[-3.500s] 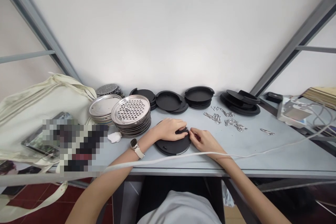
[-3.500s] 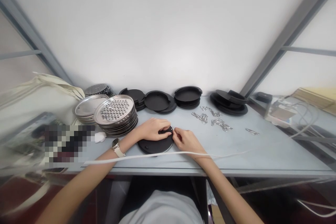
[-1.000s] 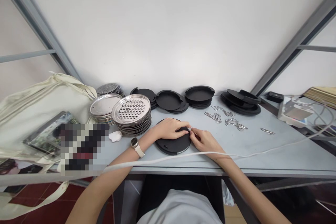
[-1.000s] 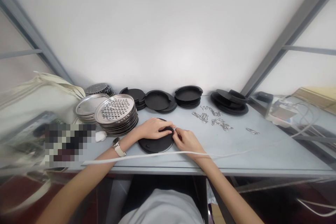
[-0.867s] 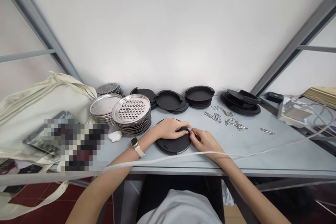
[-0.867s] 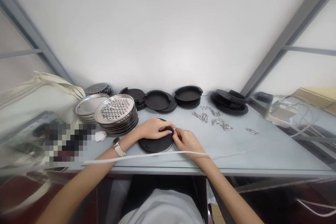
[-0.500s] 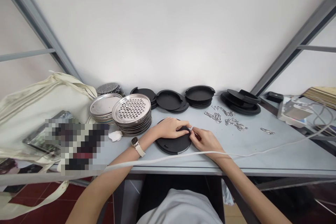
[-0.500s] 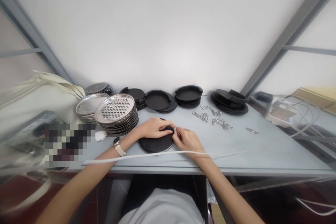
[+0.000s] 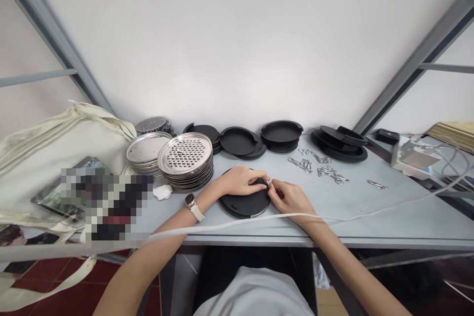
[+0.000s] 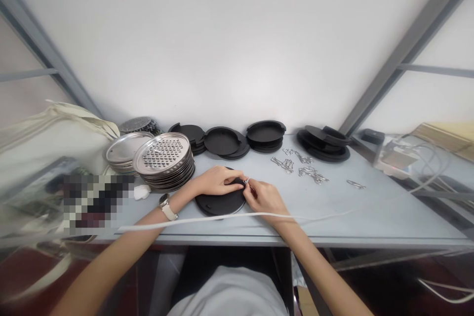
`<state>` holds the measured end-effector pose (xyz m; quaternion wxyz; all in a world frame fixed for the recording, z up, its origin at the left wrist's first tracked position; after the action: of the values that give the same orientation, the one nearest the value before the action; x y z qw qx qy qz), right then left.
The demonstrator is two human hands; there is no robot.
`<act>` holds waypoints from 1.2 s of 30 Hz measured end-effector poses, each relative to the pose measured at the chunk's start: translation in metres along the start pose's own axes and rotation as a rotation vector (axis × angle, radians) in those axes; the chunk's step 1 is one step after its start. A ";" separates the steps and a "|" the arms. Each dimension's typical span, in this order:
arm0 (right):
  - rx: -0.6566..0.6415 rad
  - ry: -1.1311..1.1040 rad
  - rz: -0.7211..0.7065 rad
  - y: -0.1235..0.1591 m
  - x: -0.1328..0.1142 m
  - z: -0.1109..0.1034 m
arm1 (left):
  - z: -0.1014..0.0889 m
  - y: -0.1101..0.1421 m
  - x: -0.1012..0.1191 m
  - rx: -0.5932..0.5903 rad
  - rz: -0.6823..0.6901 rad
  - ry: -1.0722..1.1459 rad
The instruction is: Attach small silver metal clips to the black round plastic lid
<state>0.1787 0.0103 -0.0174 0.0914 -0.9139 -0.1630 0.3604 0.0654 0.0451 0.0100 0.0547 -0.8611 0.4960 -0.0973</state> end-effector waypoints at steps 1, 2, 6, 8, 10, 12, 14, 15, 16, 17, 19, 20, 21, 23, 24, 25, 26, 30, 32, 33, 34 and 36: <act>0.001 0.000 0.002 0.000 0.000 0.000 | 0.000 0.000 0.000 -0.003 0.000 0.003; 0.001 -0.001 0.005 0.000 0.001 0.000 | 0.000 0.000 0.000 -0.007 -0.002 0.006; 0.003 -0.005 0.010 0.001 0.001 0.000 | -0.001 0.000 0.001 -0.007 -0.003 0.010; 0.006 -0.006 0.007 0.001 0.001 0.000 | -0.001 0.000 0.001 0.001 0.000 0.016; 0.011 -0.006 0.004 0.001 0.001 0.000 | -0.002 0.000 0.001 0.008 0.003 0.026; 0.019 -0.005 0.000 0.000 0.001 0.000 | -0.002 0.000 0.001 0.010 0.004 0.034; 0.026 -0.003 -0.006 0.000 0.000 -0.001 | -0.001 0.000 0.000 0.006 -0.002 0.035; 0.029 -0.002 -0.010 0.000 0.000 -0.001 | -0.001 0.000 0.000 0.002 -0.006 0.034; 0.032 -0.001 -0.012 0.001 0.000 -0.001 | -0.001 0.000 0.000 -0.002 -0.010 0.034; 0.033 0.000 -0.013 0.001 0.000 -0.001 | -0.001 0.001 0.000 -0.005 -0.013 0.034; 0.037 0.001 -0.007 0.001 0.000 -0.001 | -0.002 0.001 0.000 -0.003 -0.013 0.037; 0.039 0.000 -0.004 0.001 0.000 -0.001 | -0.002 0.001 0.000 -0.001 -0.012 0.039; 0.040 -0.002 -0.002 0.001 0.000 -0.001 | -0.002 0.001 0.000 0.000 -0.012 0.042; 0.043 -0.009 -0.001 0.001 0.000 -0.002 | -0.002 0.001 0.000 -0.002 -0.015 0.047; 0.047 -0.011 -0.002 0.001 -0.001 -0.002 | -0.002 0.001 0.000 -0.003 -0.016 0.050; 0.051 -0.012 -0.003 0.001 -0.001 -0.002 | -0.002 0.001 0.000 -0.002 -0.016 0.052; 0.057 -0.013 -0.003 0.000 -0.001 -0.003 | -0.002 0.000 0.001 0.000 -0.015 0.053; 0.067 -0.019 0.002 0.000 -0.001 -0.003 | -0.001 0.000 0.001 0.003 -0.007 0.044; 0.074 -0.026 0.001 0.000 -0.002 -0.004 | 0.000 0.000 0.000 -0.001 -0.007 0.032; 0.078 -0.031 -0.001 0.000 -0.003 -0.005 | 0.000 0.000 0.000 -0.002 -0.006 0.024; 0.086 -0.038 -0.003 0.001 -0.004 -0.006 | 0.001 0.000 0.001 -0.003 -0.003 0.014; 0.127 -0.060 0.003 0.002 -0.005 -0.010 | 0.001 0.000 0.002 -0.005 0.005 -0.014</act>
<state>0.1826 0.0064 -0.0074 0.1439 -0.8952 -0.1412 0.3973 0.0666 0.0438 0.0097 0.0561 -0.8606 0.4982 -0.0898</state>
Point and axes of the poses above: each hand's wrist, its own y-axis away from the middle knuckle, its own z-axis out of the palm, x = y × z, the point moved 7 cm from there along -y, towards the middle knuckle, and after that the axes turned 15 degrees about -y, right-handed, at the moved point
